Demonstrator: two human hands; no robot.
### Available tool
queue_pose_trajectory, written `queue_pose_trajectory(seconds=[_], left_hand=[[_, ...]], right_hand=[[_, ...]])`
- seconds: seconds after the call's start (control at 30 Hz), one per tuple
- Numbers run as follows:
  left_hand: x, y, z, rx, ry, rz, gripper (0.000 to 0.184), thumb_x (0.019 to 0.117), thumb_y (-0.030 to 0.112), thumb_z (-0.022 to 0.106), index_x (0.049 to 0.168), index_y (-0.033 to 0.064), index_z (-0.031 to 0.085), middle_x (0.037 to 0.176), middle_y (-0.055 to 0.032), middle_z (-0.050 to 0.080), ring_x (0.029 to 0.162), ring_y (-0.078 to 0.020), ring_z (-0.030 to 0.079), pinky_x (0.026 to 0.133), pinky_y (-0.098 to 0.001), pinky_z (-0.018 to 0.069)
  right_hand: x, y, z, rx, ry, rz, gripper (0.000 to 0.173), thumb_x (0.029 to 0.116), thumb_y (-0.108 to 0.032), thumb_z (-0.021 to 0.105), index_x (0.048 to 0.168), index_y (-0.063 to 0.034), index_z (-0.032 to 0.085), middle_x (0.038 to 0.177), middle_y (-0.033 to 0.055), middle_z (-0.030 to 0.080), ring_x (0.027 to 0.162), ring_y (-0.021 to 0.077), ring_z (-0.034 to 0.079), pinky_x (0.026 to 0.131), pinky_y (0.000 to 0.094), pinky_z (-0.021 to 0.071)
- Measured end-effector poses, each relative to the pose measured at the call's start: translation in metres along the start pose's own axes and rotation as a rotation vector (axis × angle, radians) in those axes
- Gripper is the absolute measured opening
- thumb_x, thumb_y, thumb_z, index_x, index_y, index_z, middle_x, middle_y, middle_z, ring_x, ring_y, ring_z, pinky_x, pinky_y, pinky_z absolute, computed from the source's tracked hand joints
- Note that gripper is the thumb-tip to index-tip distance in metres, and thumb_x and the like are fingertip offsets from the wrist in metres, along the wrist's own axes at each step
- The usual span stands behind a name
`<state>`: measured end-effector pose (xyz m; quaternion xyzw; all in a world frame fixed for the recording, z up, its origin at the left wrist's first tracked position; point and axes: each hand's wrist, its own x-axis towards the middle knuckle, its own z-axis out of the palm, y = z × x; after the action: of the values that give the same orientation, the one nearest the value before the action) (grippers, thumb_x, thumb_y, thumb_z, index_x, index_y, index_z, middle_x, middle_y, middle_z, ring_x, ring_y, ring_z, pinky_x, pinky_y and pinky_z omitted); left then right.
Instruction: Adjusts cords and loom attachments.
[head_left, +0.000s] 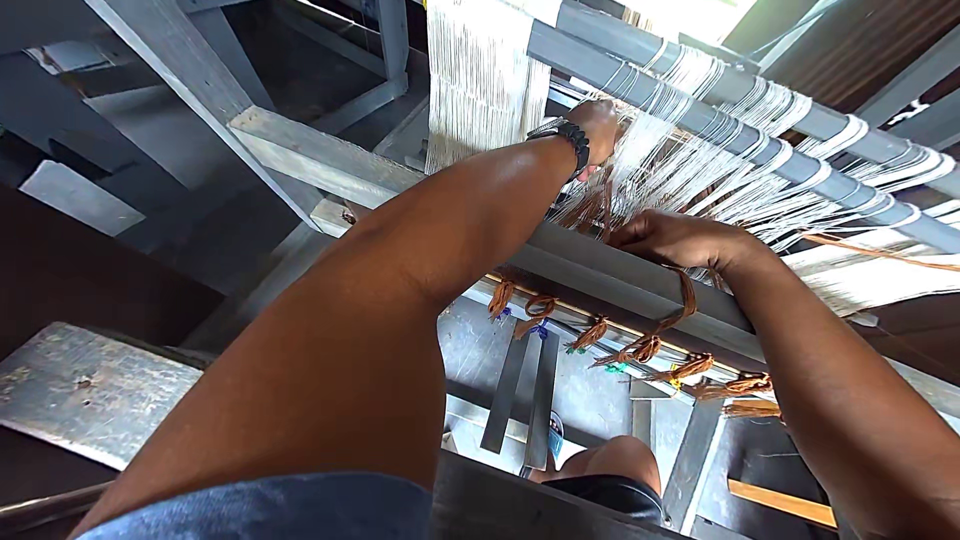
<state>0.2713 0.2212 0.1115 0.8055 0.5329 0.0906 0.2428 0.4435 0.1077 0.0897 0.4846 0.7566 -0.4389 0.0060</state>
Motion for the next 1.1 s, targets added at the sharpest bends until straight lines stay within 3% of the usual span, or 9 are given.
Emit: queue_pose_trajectory(seconds=[0.23, 0.43, 0.53, 0.67, 0.77, 0.9, 0.97, 1.03, 1.1], left_hand=[[-0.013, 0.003, 0.001, -0.004, 0.044, -0.019, 0.017, 0.1014, 0.014, 0.055, 0.112, 0.0026, 0.062, 0.085, -0.0129, 0.065, 0.063, -0.0191, 0.065, 0.057, -0.0332, 0.0558], [-0.034, 0.005, -0.006, -0.016, 0.038, -0.085, 0.018, 0.0982, 0.019, 0.06, 0.108, 0.0035, 0.061, 0.087, -0.0123, 0.064, 0.064, -0.0195, 0.065, 0.056, -0.035, 0.0552], [-0.039, 0.005, -0.009, -0.078, 0.013, -0.129, 0.018, 0.0993, 0.02, 0.059, 0.109, 0.0046, 0.06, 0.087, -0.012, 0.064, 0.063, -0.0186, 0.066, 0.055, -0.0339, 0.0568], [-0.046, 0.007, -0.012, -0.134, -0.022, -0.185, 0.02, 0.0996, 0.021, 0.058, 0.11, 0.0043, 0.06, 0.088, -0.0122, 0.063, 0.065, -0.0199, 0.066, 0.058, -0.0372, 0.0592], [-0.05, 0.007, -0.014, -0.092, -0.019, -0.19, 0.019, 0.0987, 0.02, 0.058, 0.107, 0.003, 0.061, 0.091, -0.0149, 0.065, 0.067, -0.0219, 0.067, 0.06, -0.0393, 0.0591], [-0.052, 0.007, -0.016, -0.022, 0.005, -0.191, 0.019, 0.0987, 0.019, 0.057, 0.103, 0.0014, 0.062, 0.087, -0.0142, 0.064, 0.063, -0.0193, 0.066, 0.057, -0.0362, 0.0574], [-0.053, 0.006, -0.016, -0.037, 0.01, -0.208, 0.019, 0.0988, 0.019, 0.057, 0.105, 0.0023, 0.061, 0.083, -0.0123, 0.063, 0.061, -0.0182, 0.064, 0.055, -0.0348, 0.0564], [-0.054, 0.006, -0.016, -0.053, 0.01, -0.222, 0.019, 0.099, 0.02, 0.057, 0.107, 0.0026, 0.061, 0.083, -0.0118, 0.064, 0.061, -0.0177, 0.065, 0.055, -0.0343, 0.0565], [-0.055, 0.006, -0.017, -0.062, 0.008, -0.233, 0.019, 0.099, 0.019, 0.057, 0.108, 0.0026, 0.06, 0.084, -0.0115, 0.063, 0.061, -0.0173, 0.064, 0.055, -0.0339, 0.0556]], right_hand=[[-0.004, -0.001, 0.004, -0.037, 0.021, 0.035, 0.021, 0.1045, -0.012, 0.059, 0.093, -0.0057, 0.076, 0.074, 0.005, 0.07, 0.061, 0.0097, 0.062, 0.057, 0.0258, 0.0516], [-0.005, -0.004, 0.002, -0.046, -0.006, 0.074, 0.022, 0.1039, -0.014, 0.06, 0.091, -0.0077, 0.077, 0.075, 0.0037, 0.071, 0.063, 0.0093, 0.063, 0.059, 0.0276, 0.0527], [-0.006, -0.004, 0.004, -0.078, 0.027, 0.098, 0.021, 0.1042, -0.014, 0.06, 0.091, -0.0072, 0.076, 0.073, 0.0033, 0.068, 0.059, 0.0094, 0.059, 0.056, 0.027, 0.0488], [-0.008, -0.003, 0.003, -0.225, 0.09, 0.141, 0.019, 0.1027, -0.016, 0.063, 0.089, -0.0092, 0.074, 0.074, 0.0042, 0.069, 0.062, 0.0137, 0.063, 0.06, 0.0348, 0.0523], [-0.011, -0.002, 0.006, -0.262, 0.126, 0.152, 0.006, 0.0988, -0.013, 0.067, 0.102, -0.0091, 0.071, 0.081, 0.0073, 0.07, 0.072, 0.0197, 0.067, 0.07, 0.0445, 0.0546], [-0.018, -0.014, 0.013, -0.277, 0.181, 0.215, 0.047, 0.094, -0.013, 0.07, 0.136, -0.0134, 0.048, 0.091, 0.0114, 0.07, 0.082, 0.0256, 0.068, 0.078, 0.0508, 0.0556], [-0.02, -0.017, 0.014, -0.274, 0.188, 0.19, 0.079, 0.0935, -0.013, 0.07, 0.16, -0.0207, 0.028, 0.098, 0.0165, 0.07, 0.085, 0.0299, 0.069, 0.082, 0.0544, 0.0555], [-0.021, -0.02, 0.015, -0.278, 0.176, 0.165, 0.097, 0.0932, -0.011, 0.07, 0.167, -0.0287, 0.009, 0.104, 0.0194, 0.071, 0.087, 0.0317, 0.07, 0.084, 0.0557, 0.0557], [-0.022, -0.022, 0.016, -0.287, 0.172, 0.161, 0.101, 0.0935, -0.01, 0.069, 0.167, -0.0328, 0.004, 0.103, 0.0197, 0.07, 0.085, 0.0319, 0.069, 0.083, 0.0562, 0.055]])
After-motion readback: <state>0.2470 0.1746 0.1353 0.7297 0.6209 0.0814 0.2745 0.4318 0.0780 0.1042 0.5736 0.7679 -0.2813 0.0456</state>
